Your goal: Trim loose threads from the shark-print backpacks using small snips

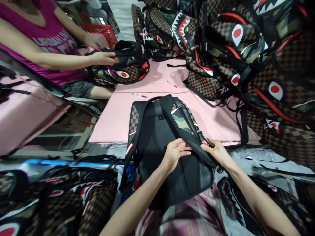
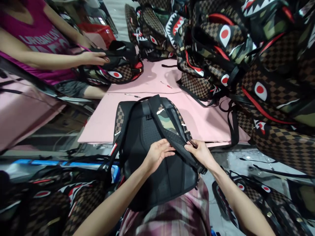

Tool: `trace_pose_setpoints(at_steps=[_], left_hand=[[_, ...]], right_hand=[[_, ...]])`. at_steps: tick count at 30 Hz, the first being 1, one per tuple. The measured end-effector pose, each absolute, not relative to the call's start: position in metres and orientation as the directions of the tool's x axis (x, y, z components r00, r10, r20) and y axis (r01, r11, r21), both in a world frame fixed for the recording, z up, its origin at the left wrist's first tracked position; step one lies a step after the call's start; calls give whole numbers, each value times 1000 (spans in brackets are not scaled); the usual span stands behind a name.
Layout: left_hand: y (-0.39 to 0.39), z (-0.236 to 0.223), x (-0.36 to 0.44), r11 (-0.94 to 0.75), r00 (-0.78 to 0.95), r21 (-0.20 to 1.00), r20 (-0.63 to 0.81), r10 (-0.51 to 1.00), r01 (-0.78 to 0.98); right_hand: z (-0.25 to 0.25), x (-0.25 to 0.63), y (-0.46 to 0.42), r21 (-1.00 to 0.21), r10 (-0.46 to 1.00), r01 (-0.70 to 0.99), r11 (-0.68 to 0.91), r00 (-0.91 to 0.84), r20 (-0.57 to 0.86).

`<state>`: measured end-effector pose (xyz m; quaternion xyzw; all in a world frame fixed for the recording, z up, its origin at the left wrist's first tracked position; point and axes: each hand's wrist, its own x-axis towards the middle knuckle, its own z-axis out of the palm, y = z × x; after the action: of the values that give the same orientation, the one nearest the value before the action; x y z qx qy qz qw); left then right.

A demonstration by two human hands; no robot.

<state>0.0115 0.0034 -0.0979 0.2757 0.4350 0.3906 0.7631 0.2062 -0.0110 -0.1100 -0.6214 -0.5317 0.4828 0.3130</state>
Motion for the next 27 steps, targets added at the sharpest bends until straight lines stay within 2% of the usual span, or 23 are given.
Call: trace_pose_setpoints(at_steps=[4,13,27], left_hand=[[-6,-98,13,561,334,743,-458,824,-366],[-2,-106,13,458,142,795,-440,887,-397],[-1,-115,9,468,160,805,-441,883,-364]], right_hand=[[-114,203,-13,-913,957,303,-273,-6,-288],[-114,197,-17,-916,972,331,-228,24,-234],[-118,198,-19,-934,963,234,-269,55,-263]])
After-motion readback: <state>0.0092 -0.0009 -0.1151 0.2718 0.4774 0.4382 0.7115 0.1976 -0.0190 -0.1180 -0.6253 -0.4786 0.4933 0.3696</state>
